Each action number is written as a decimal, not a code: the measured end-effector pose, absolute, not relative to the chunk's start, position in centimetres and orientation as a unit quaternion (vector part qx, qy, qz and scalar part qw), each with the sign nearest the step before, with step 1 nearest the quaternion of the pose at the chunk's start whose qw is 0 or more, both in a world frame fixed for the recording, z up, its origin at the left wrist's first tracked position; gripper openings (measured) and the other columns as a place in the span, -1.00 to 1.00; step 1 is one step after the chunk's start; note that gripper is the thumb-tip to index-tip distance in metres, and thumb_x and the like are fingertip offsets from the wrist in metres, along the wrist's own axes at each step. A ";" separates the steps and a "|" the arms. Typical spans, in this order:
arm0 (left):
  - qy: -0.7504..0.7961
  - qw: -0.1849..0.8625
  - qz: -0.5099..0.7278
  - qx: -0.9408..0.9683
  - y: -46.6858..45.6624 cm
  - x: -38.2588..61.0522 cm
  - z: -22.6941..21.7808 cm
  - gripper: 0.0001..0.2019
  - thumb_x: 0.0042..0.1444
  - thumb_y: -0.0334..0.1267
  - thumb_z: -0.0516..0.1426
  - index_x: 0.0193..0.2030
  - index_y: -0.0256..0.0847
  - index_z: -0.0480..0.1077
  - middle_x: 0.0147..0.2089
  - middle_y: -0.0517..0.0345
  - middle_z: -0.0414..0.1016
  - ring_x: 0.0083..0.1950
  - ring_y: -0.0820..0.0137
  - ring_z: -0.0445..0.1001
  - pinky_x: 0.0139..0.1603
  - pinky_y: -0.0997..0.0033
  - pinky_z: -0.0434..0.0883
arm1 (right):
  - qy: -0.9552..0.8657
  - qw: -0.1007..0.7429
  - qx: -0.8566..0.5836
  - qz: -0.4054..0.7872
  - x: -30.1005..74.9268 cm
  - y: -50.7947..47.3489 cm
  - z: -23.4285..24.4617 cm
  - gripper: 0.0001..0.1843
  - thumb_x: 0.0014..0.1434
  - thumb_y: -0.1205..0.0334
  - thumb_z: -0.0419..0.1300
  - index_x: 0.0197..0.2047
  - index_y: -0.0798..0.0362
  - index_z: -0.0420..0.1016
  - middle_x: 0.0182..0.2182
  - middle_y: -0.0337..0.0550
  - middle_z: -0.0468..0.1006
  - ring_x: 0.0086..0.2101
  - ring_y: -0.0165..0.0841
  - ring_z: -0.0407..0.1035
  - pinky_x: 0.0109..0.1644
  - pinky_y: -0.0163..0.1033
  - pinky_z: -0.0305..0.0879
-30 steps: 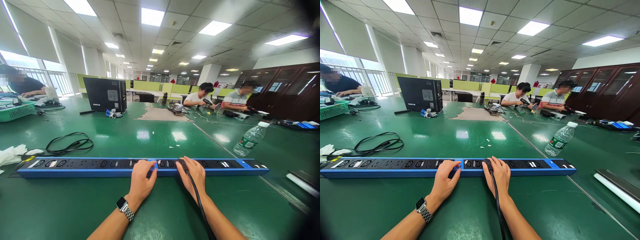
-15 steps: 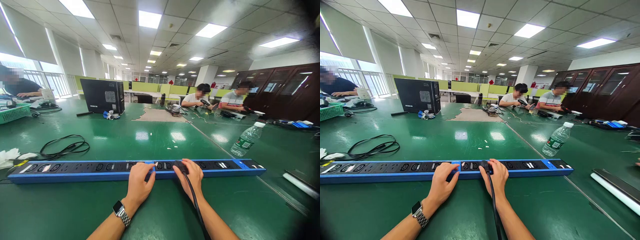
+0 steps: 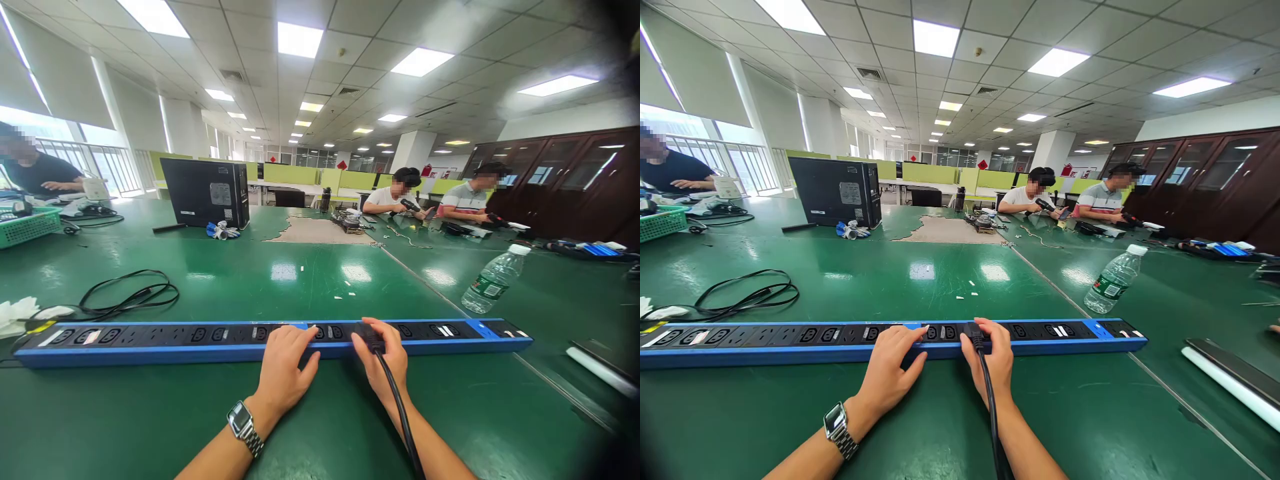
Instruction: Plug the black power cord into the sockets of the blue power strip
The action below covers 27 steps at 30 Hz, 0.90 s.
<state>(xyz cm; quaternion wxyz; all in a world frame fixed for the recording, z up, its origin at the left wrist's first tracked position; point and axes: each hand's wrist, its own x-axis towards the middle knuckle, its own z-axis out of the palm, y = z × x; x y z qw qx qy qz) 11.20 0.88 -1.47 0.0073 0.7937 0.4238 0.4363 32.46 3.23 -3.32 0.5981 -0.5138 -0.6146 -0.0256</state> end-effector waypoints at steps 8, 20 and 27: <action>0.410 0.007 0.376 0.831 0.3 11.9 -1.3 -0.53 0.18 -0.16 0.14 0.21 -0.20 0.23 -0.10 0.04 0.52 -0.04 0.21 0.39 0.07 0.08 0.28 | -0.726 0.571 -0.376 -0.071 30.0 1.8 -2.3 -0.72 0.11 0.25 0.28 -0.09 0.00 0.39 -0.23 -0.09 0.54 -0.19 -0.22 0.40 -0.12 -0.08 0.37; 0.477 -0.042 0.491 0.728 1.0 11.1 -1.3 -0.83 0.19 -0.15 0.08 -0.23 -0.18 0.40 -0.31 0.11 0.52 -0.25 0.30 0.44 -0.10 0.21 0.28 | -0.788 0.528 -0.308 -0.066 29.0 1.3 -1.8 -0.67 0.11 0.27 0.31 -0.04 0.01 0.43 -0.22 -0.07 0.57 -0.23 -0.23 0.43 -0.18 -0.10 0.37; 0.562 -0.046 0.449 0.693 1.9 9.5 -1.3 -0.81 0.21 -0.13 0.08 -0.16 -0.16 0.41 -0.21 0.10 0.56 -0.13 0.25 0.47 0.01 0.16 0.27 | -0.739 0.555 -0.381 -0.026 30.6 1.6 -1.8 -0.94 0.20 0.26 0.23 -0.23 0.02 0.49 -0.35 -0.15 0.56 -0.32 -0.30 0.43 -0.21 -0.17 0.37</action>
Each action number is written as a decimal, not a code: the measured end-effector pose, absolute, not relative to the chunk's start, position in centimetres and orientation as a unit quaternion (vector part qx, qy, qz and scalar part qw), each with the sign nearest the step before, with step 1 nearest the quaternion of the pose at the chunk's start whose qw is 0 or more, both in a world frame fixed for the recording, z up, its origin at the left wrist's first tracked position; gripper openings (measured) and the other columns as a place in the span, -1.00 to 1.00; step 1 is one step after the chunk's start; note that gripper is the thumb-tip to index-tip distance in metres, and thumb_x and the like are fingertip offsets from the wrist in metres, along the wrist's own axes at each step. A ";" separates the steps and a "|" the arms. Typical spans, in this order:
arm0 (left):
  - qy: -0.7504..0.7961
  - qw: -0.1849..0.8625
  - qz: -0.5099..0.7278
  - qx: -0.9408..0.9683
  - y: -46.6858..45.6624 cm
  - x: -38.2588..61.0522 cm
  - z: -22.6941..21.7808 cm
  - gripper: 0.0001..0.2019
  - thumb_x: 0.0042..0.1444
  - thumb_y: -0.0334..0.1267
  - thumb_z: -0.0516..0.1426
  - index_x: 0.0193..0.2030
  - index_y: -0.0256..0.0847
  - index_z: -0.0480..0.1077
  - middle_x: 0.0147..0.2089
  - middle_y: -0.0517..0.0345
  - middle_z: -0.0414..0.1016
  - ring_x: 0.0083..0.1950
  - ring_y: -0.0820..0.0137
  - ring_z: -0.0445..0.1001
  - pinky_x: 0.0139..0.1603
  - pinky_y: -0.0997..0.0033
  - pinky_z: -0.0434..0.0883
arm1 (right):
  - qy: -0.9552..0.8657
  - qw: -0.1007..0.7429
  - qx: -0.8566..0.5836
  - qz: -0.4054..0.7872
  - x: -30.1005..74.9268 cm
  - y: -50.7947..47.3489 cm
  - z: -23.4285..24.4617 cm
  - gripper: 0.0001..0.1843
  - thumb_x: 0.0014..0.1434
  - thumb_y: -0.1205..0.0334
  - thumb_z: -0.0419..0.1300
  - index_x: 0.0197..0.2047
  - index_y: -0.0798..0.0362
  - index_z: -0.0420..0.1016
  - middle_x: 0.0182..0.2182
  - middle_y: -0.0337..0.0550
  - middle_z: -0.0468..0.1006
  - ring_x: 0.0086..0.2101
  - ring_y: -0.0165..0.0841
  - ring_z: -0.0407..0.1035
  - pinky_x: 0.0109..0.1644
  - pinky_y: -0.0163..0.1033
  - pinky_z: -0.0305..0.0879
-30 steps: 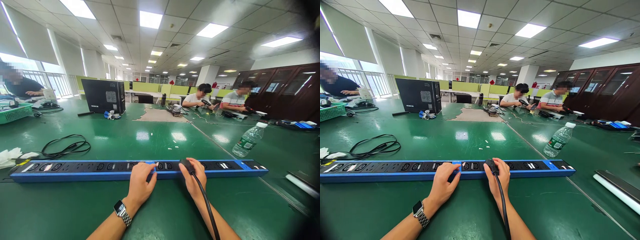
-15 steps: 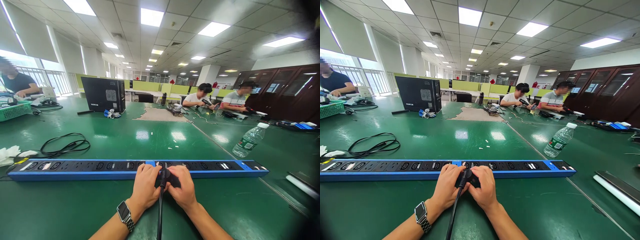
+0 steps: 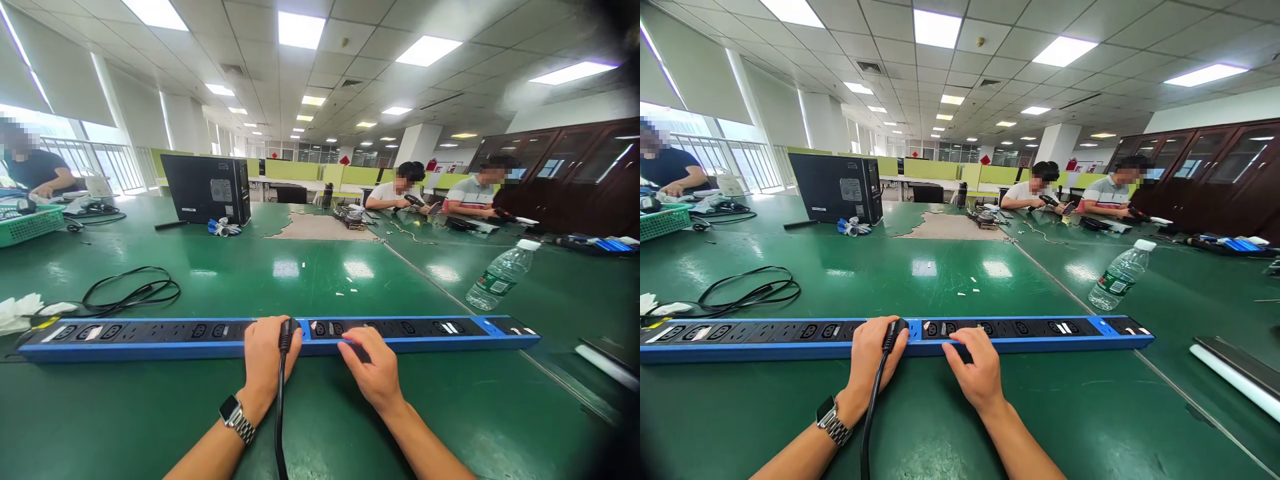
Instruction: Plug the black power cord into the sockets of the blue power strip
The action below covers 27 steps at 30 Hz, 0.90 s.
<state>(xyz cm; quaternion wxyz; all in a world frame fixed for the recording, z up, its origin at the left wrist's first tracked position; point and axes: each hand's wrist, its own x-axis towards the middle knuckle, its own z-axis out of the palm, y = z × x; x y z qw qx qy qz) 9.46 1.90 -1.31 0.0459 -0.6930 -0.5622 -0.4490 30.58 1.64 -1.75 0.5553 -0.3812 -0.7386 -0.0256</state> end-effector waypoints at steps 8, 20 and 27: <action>-0.563 0.092 -0.412 -0.710 2.1 10.2 -1.5 -0.72 0.26 -0.10 0.07 0.02 -0.17 0.37 -0.08 0.05 0.56 -0.03 0.22 0.45 0.01 0.15 0.27 | -0.731 0.547 -0.407 0.033 30.3 1.1 -1.4 -0.76 0.28 0.26 0.09 -0.43 0.05 0.44 -0.51 -0.21 0.50 -0.47 -0.39 0.35 -0.36 -0.26 0.28; -0.558 0.095 -0.354 -0.745 2.7 10.7 -0.5 -0.82 0.14 -0.14 0.20 -0.15 -0.11 0.43 -0.15 0.09 0.52 -0.05 0.18 0.39 -0.05 0.13 0.27 | -0.733 0.532 -0.421 0.051 30.1 1.1 -1.9 -0.71 0.28 0.26 0.09 -0.49 0.05 0.41 -0.56 -0.23 0.45 -0.51 -0.42 0.30 -0.39 -0.29 0.23; -0.541 0.090 -0.367 -0.752 2.5 10.6 -1.3 -0.70 0.17 -0.13 0.15 0.01 -0.17 0.38 -0.04 0.02 0.53 -0.01 0.17 0.41 0.01 0.11 0.27 | -0.731 0.519 -0.440 0.054 30.1 1.0 -2.0 -0.66 0.29 0.22 0.08 -0.52 0.05 0.41 -0.58 -0.24 0.45 -0.53 -0.42 0.32 -0.40 -0.30 0.22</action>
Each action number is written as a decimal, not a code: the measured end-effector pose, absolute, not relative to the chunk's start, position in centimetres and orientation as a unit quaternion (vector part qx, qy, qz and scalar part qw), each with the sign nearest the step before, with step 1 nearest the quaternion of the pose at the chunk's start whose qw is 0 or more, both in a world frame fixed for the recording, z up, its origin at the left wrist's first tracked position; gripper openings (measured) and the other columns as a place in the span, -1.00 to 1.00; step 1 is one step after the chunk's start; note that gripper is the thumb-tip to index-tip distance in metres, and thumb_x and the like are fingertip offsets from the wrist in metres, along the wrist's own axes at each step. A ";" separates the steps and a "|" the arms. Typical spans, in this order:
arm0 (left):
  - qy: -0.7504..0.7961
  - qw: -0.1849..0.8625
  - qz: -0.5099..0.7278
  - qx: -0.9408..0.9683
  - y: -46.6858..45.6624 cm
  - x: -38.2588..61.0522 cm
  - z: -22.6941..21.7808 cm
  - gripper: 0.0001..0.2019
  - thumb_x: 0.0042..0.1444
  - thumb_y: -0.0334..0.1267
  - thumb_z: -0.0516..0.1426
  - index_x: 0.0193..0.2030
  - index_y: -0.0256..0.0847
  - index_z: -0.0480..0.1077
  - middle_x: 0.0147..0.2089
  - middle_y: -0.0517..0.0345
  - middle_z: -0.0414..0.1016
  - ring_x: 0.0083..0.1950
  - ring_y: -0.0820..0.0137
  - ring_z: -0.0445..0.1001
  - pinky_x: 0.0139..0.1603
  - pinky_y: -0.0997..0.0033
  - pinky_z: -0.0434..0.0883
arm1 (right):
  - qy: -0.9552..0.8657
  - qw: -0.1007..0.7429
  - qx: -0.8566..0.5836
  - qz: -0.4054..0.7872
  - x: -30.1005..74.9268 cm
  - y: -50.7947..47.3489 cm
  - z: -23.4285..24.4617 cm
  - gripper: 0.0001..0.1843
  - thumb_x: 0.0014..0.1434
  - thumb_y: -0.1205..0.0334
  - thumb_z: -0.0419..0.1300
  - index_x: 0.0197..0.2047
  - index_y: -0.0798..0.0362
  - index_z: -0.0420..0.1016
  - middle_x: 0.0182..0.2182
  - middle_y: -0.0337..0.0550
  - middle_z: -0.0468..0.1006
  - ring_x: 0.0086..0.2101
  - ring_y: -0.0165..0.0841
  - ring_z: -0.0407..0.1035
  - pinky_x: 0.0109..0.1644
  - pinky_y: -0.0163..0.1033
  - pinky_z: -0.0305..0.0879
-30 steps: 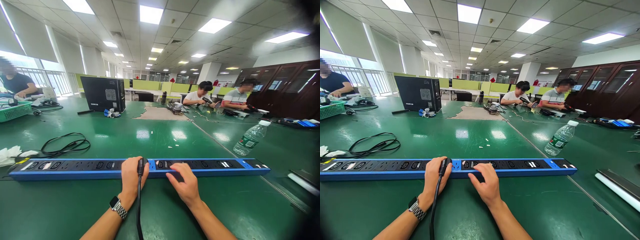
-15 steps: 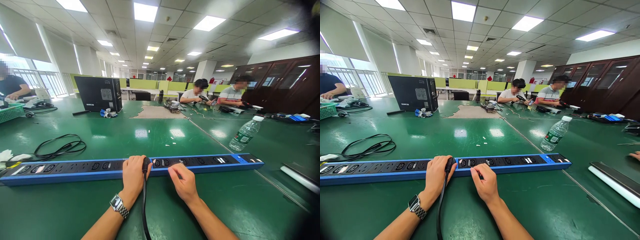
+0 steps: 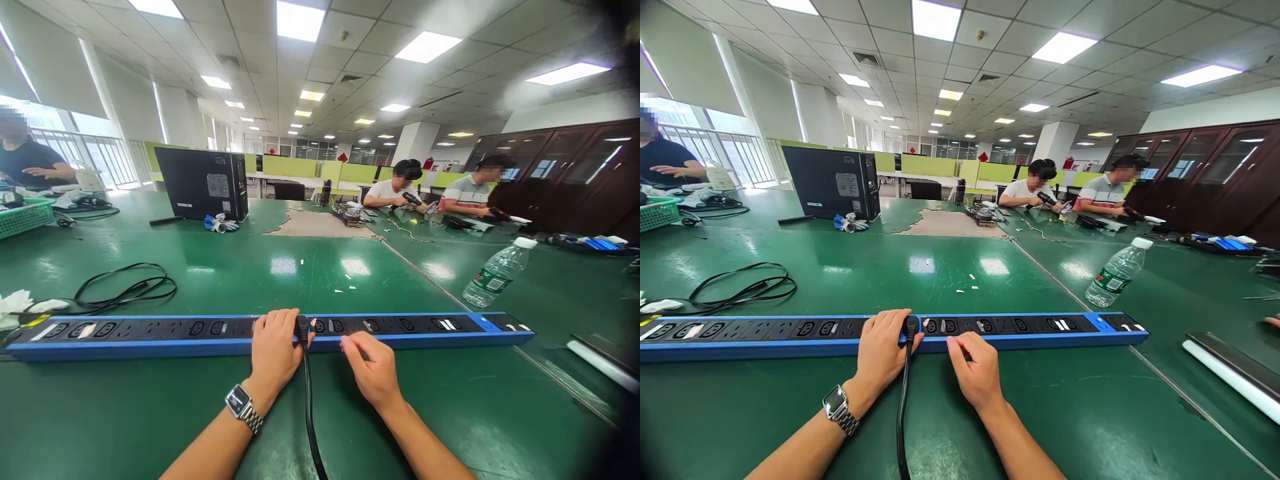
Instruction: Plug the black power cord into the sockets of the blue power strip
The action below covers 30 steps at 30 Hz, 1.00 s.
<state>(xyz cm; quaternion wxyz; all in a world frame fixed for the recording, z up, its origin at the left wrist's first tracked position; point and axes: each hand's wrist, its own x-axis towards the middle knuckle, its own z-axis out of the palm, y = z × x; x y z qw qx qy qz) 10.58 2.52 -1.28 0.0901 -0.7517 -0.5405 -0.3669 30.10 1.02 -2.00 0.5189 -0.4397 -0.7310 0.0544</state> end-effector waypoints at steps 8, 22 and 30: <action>-0.521 0.078 -0.401 -0.750 2.9 10.3 -1.1 -0.80 0.12 -0.30 0.17 -0.09 -0.11 0.44 -0.18 0.10 0.54 -0.07 0.22 0.43 0.00 0.13 0.27 | -0.724 0.524 -0.444 0.068 30.0 0.8 -2.1 -0.63 0.29 0.19 0.08 -0.54 0.05 0.41 -0.60 -0.23 0.46 -0.54 -0.42 0.32 -0.41 -0.31 0.22; -0.524 0.074 -0.399 -0.749 2.7 10.3 -1.7 -0.72 0.14 -0.29 0.15 0.02 -0.11 0.41 -0.08 0.08 0.57 -0.02 0.21 0.45 0.02 0.12 0.28 | -0.707 0.520 -0.474 0.074 30.4 1.1 -2.5 -0.58 0.27 0.12 0.08 -0.60 0.06 0.42 -0.65 -0.25 0.44 -0.59 -0.43 0.31 -0.48 -0.32 0.18; -0.514 0.059 -0.418 -0.747 2.8 10.2 -1.9 -0.74 0.16 -0.31 0.14 0.01 -0.10 0.40 -0.09 0.10 0.57 -0.02 0.23 0.45 0.00 0.15 0.28 | -0.703 0.521 -0.477 0.081 30.5 1.3 -2.5 -0.57 0.27 0.11 0.09 -0.59 0.06 0.43 -0.66 -0.25 0.44 -0.60 -0.43 0.31 -0.49 -0.33 0.18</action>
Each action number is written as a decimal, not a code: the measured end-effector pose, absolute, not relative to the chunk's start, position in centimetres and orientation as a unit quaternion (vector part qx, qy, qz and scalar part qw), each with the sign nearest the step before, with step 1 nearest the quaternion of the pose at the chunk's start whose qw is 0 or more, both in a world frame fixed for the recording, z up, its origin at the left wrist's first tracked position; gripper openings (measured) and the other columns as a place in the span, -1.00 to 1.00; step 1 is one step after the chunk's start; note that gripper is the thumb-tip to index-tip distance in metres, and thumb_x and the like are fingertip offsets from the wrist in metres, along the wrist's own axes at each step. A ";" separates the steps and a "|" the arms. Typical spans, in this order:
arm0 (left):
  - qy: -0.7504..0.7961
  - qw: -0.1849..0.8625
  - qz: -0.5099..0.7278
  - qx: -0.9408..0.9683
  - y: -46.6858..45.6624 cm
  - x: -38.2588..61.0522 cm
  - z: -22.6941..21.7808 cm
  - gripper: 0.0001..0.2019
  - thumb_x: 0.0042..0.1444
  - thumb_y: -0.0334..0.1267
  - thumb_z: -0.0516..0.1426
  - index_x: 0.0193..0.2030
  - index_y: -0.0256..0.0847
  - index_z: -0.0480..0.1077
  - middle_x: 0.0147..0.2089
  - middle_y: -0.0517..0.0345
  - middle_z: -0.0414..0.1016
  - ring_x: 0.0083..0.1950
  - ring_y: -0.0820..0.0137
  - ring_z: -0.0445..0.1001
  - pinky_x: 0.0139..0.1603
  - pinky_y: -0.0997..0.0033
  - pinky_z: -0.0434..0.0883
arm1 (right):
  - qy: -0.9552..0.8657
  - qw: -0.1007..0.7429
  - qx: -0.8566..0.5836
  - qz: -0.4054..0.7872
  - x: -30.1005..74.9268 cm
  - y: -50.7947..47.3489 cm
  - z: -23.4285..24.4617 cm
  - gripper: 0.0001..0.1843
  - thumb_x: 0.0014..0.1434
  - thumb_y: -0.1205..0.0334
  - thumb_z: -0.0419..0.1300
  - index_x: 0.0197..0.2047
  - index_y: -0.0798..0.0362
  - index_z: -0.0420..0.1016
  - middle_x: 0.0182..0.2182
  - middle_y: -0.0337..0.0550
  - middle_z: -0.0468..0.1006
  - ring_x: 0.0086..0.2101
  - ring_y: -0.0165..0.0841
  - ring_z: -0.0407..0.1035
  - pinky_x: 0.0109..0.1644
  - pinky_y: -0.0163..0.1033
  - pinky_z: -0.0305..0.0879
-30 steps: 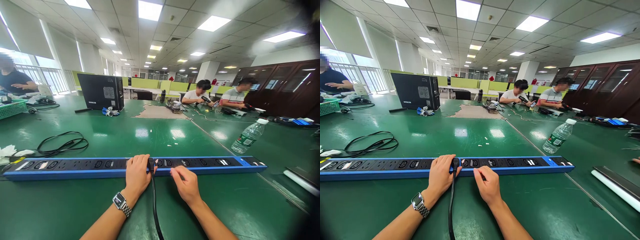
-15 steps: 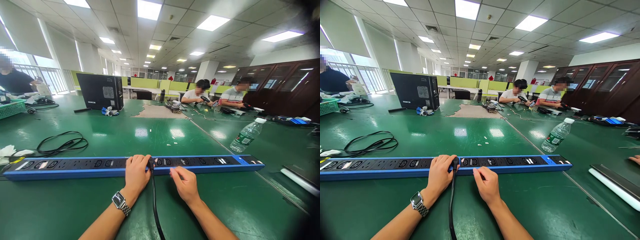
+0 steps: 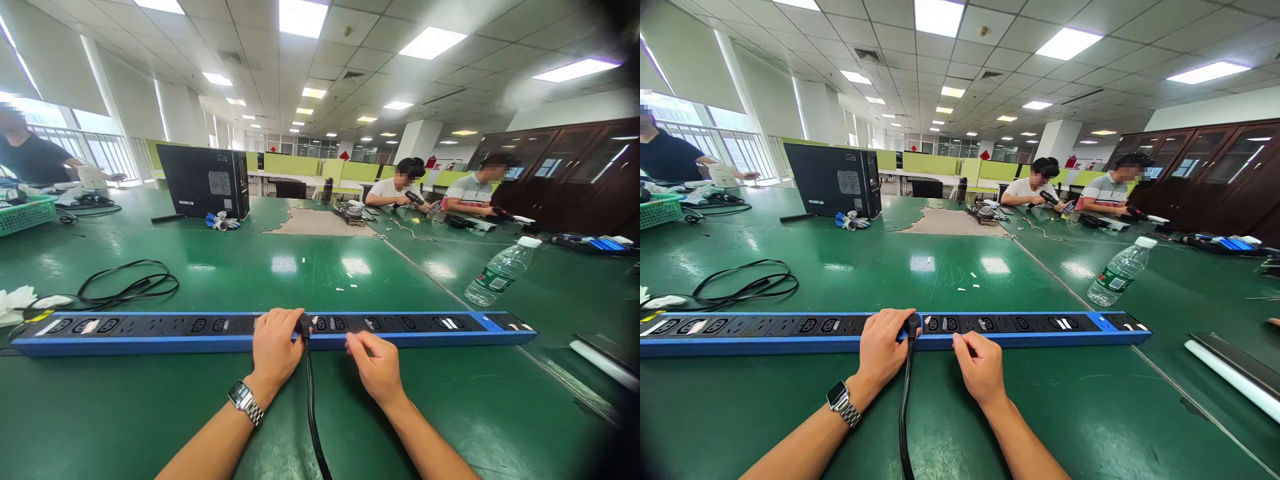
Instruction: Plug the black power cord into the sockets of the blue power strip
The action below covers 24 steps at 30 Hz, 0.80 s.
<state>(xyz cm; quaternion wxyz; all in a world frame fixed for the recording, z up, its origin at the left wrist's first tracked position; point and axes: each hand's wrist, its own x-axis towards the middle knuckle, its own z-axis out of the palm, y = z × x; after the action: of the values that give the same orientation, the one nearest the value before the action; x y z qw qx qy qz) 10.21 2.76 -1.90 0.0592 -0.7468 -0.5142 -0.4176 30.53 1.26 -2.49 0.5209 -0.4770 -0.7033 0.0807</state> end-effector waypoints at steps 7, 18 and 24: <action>-0.518 0.052 -0.417 -0.745 2.7 10.3 -1.7 -0.76 0.18 -0.26 0.14 0.00 -0.10 0.42 -0.11 0.12 0.57 -0.04 0.24 0.45 -0.01 0.16 0.29 | -0.701 0.523 -0.476 0.092 30.6 1.3 -2.5 -0.58 0.26 0.12 0.10 -0.60 0.06 0.43 -0.67 -0.25 0.43 -0.61 -0.43 0.31 -0.49 -0.33 0.17; -0.514 0.020 -0.404 -0.756 2.7 10.1 -0.9 -0.74 0.08 -0.41 0.17 -0.08 -0.10 0.47 -0.11 0.15 0.58 -0.02 0.23 0.42 -0.04 0.17 0.31 | -0.695 0.520 -0.485 0.111 30.5 1.2 -2.6 -0.57 0.25 0.11 0.09 -0.61 0.07 0.42 -0.67 -0.25 0.44 -0.61 -0.44 0.31 -0.49 -0.35 0.17; -0.518 0.001 -0.397 -0.758 2.5 10.0 -0.8 -0.72 0.09 -0.41 0.18 -0.05 -0.10 0.47 -0.12 0.18 0.60 -0.02 0.25 0.42 -0.02 0.19 0.29 | -0.688 0.511 -0.501 0.122 30.4 1.2 -3.0 -0.56 0.25 0.08 0.09 -0.61 0.07 0.43 -0.68 -0.25 0.43 -0.62 -0.45 0.29 -0.49 -0.37 0.17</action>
<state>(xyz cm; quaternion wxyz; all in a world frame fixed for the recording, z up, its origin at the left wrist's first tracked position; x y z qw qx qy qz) 10.03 2.49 -0.82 0.0010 -0.7577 -0.5182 -0.3967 30.37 1.15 -3.03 0.5110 -0.5008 -0.6879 0.1221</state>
